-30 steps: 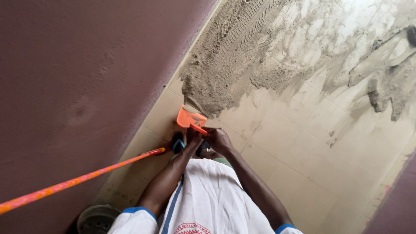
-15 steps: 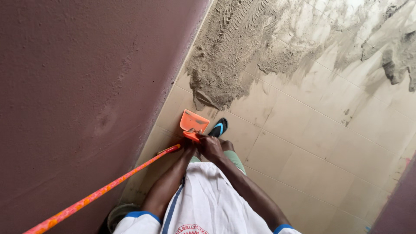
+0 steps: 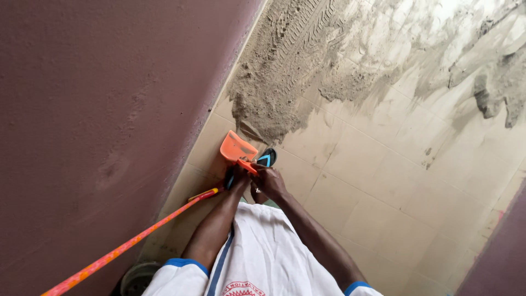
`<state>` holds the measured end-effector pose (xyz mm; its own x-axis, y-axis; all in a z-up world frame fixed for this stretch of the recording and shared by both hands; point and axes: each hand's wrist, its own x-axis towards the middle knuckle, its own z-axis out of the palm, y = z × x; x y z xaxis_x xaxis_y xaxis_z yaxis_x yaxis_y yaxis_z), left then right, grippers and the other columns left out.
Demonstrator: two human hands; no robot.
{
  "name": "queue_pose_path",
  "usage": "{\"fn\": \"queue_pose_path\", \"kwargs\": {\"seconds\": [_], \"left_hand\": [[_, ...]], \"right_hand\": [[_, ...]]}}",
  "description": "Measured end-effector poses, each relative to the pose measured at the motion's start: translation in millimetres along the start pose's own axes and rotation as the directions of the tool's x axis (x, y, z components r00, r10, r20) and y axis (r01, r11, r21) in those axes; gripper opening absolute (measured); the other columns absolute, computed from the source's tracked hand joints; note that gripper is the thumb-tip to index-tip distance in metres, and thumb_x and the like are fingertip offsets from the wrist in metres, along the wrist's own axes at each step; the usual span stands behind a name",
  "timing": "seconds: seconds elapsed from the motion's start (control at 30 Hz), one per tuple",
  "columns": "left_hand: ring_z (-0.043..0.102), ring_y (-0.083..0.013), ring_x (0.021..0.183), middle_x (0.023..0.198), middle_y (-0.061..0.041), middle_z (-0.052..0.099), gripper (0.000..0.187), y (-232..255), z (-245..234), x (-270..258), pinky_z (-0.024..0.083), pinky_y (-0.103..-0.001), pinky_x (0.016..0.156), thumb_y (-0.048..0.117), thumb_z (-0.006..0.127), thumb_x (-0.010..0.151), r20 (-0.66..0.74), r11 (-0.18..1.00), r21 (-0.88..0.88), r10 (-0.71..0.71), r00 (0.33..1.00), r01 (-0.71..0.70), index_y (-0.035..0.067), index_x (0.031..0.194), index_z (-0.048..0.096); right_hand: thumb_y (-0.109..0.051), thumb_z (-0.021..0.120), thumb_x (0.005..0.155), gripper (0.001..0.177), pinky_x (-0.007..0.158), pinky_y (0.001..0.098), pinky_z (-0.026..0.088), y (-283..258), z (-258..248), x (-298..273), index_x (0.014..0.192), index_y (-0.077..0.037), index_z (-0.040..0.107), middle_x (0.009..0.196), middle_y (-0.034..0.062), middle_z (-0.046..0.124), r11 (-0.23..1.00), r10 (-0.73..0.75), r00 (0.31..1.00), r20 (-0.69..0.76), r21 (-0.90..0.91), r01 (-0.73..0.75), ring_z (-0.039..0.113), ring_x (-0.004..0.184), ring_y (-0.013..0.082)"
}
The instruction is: The person uses a dustpan to scrape and collect dirt from a tiled floor, carries the dustpan outside, and empties the dirt onto the ground.
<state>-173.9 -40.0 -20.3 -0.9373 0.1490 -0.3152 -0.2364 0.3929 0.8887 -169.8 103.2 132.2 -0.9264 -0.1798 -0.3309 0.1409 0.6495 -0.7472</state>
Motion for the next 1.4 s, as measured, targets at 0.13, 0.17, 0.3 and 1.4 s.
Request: {"fn": "queue_pose_path", "kwargs": {"seconds": [0.13, 0.17, 0.3, 1.4], "left_hand": [[0.063, -0.0172, 0.079, 0.083, -0.005, 0.066, 0.02, 6, 0, 13, 0.05, -0.034, 0.069, 0.023, 0.074, 0.084, 0.003, 1.0, -0.008, -0.013, 1.0, 0.013, 0.009, 0.089, 0.061], [0.063, -0.0168, 0.079, 0.082, -0.005, 0.066, 0.019, 8, -1, 16, 0.05, -0.033, 0.069, 0.023, 0.074, 0.085, 0.006, 1.0, -0.007, -0.015, 1.0, 0.015, 0.009, 0.089, 0.061], [0.063, -0.0151, 0.079, 0.082, -0.004, 0.065, 0.019, 16, 1, 34, 0.05, -0.032, 0.069, 0.022, 0.074, 0.085, -0.002, 0.999, -0.024, -0.021, 1.0, 0.021, 0.009, 0.088, 0.06], [0.062, -0.0154, 0.072, 0.094, -0.008, 0.068, 0.03, 58, -42, 179, 0.053, -0.031, 0.058, 0.029, 0.06, 0.092, 0.373, 0.713, -0.325, -0.508, 0.777, 0.622, 0.012, 0.116, 0.063]], "right_hand": [[-0.024, 0.066, 0.093, 0.027, 0.081, 0.0425, 0.057, -4, -15, 14, 0.113, -0.009, 0.076, 0.126, 0.0091, 0.071, 0.999, -0.048, 0.998, 0.036, -0.024, 0.049, 0.072, 0.096, 0.0341], [-0.026, 0.065, 0.094, 0.029, 0.08, 0.044, 0.056, -8, -19, 17, 0.116, -0.009, 0.075, 0.122, 0.0106, 0.072, 0.999, -0.046, 0.998, 0.045, -0.014, 0.047, 0.071, 0.096, 0.0356], [-0.031, 0.064, 0.095, 0.027, 0.079, 0.0442, 0.056, -15, -34, 33, 0.111, -0.013, 0.076, 0.109, 0.0101, 0.075, 0.996, 0.059, 0.994, 0.092, -0.077, -0.052, 0.072, 0.09, 0.0345], [-0.031, 0.072, 0.093, 0.023, 0.075, 0.0485, 0.056, 18, -68, 132, 0.103, -0.01, 0.075, 0.11, 0.0085, 0.073, 0.994, 0.062, 0.986, -0.157, -0.082, -0.075, 0.071, 0.086, 0.0361]]}}
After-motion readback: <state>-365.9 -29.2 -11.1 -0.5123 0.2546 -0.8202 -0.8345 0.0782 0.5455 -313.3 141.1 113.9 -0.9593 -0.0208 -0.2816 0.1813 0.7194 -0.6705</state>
